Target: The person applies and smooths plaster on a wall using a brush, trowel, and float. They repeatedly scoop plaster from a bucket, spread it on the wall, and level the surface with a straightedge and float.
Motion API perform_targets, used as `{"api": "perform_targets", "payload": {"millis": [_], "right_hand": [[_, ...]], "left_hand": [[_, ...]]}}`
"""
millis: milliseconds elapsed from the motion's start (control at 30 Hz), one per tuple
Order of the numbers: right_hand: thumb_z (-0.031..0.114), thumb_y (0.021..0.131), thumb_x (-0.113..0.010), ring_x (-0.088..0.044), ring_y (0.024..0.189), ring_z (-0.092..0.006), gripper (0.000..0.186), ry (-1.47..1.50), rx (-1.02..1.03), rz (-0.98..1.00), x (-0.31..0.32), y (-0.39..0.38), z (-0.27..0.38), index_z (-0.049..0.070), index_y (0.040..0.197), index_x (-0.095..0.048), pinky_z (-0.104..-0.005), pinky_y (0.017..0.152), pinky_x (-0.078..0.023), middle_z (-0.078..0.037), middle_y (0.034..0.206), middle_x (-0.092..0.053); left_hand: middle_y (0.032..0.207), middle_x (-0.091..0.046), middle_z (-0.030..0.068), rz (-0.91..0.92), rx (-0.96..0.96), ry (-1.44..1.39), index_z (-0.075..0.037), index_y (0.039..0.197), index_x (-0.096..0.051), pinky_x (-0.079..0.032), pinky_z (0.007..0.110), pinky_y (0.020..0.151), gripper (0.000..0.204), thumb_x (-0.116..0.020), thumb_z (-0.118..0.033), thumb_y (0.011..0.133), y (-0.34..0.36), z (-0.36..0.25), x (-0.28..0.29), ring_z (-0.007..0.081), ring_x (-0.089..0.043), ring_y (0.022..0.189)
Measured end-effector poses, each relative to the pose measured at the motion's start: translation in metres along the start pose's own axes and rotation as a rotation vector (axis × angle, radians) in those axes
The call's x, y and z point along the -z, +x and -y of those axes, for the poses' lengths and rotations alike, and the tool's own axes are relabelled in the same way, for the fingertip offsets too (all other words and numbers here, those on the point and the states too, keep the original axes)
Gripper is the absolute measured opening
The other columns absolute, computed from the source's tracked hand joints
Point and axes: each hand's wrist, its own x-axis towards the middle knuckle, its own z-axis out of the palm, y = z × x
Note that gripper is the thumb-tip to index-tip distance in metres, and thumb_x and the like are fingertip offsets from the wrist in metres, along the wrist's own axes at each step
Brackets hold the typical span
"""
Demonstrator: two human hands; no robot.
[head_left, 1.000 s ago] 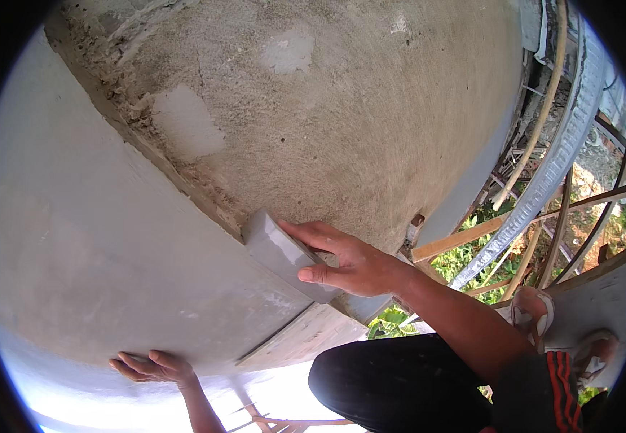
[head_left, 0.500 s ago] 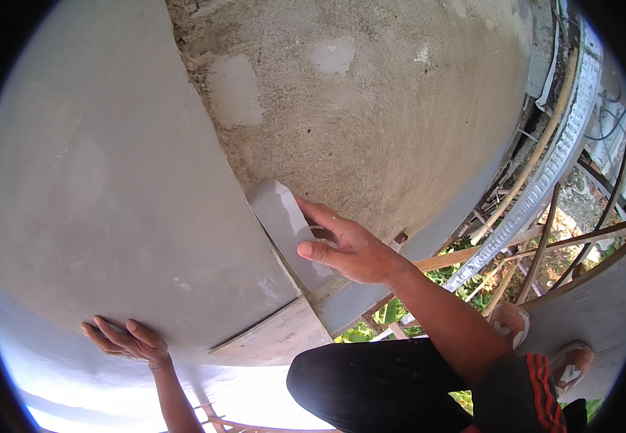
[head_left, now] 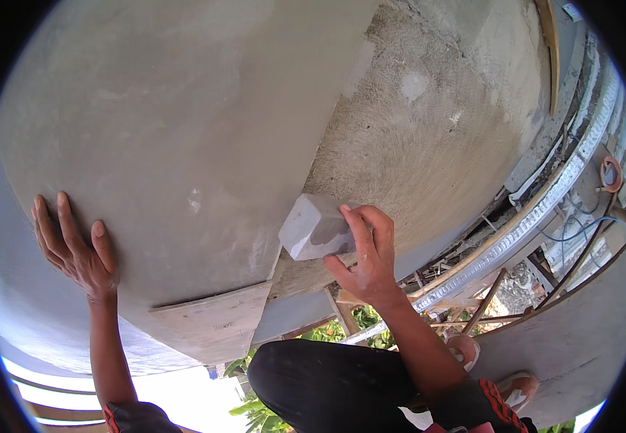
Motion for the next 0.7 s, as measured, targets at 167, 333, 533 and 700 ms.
{"api": "perform_targets", "payload": {"millis": [167, 333, 533, 700], "right_hand": [[0.000, 0.073, -0.087, -0.051, 0.134, -0.0379, 0.094, -0.136, 0.100, -0.082, 0.000, 0.033, -0.005, 0.001, 0.160, -0.051, -0.0494, 0.112, -0.046, -0.019, 0.149, -0.050], [0.002, 0.076, -0.086, -0.049, 0.138, -0.0391, 0.093, -0.179, 0.251, 0.115, -0.015, 0.027, 0.017, 0.001, 0.162, -0.050, -0.0520, 0.114, -0.044, -0.019, 0.153, -0.051], [0.006, 0.078, -0.088, -0.049, 0.139, -0.0387, 0.094, -0.211, 0.130, -0.079, -0.007, 0.029, 0.013, 0.000, 0.164, -0.048, -0.0507, 0.115, -0.044, -0.020, 0.155, -0.050], [0.006, 0.078, -0.087, -0.051, 0.138, -0.0390, 0.095, -0.278, 0.194, -0.109, 0.007, 0.076, 0.000, -0.002, 0.164, -0.047, -0.0508, 0.114, -0.046, -0.020, 0.152, -0.052]], "left_hand": [[0.172, -0.045, 0.0130, -0.012, 0.025, -0.003, -0.019, 0.165, -0.052, -0.031, 0.050, 0.132, 0.058, -0.041, -0.051, 0.118, -0.010, 0.000, 0.000, 0.0328, -0.040, 0.160], [0.173, -0.045, 0.0129, -0.012, 0.034, -0.015, -0.019, 0.166, -0.052, -0.030, 0.051, 0.132, 0.058, -0.044, -0.050, 0.117, -0.009, 0.000, 0.003, 0.0332, -0.039, 0.161], [0.172, -0.046, 0.0123, 0.013, 0.028, 0.012, -0.020, 0.166, -0.052, -0.031, 0.050, 0.132, 0.057, -0.047, -0.048, 0.117, -0.013, 0.005, 0.009, 0.0324, -0.039, 0.161], [0.172, -0.046, 0.0115, -0.025, 0.028, -0.018, -0.021, 0.166, -0.052, -0.031, 0.049, 0.133, 0.057, -0.049, -0.048, 0.116, -0.007, 0.000, 0.003, 0.0320, -0.040, 0.161]]}}
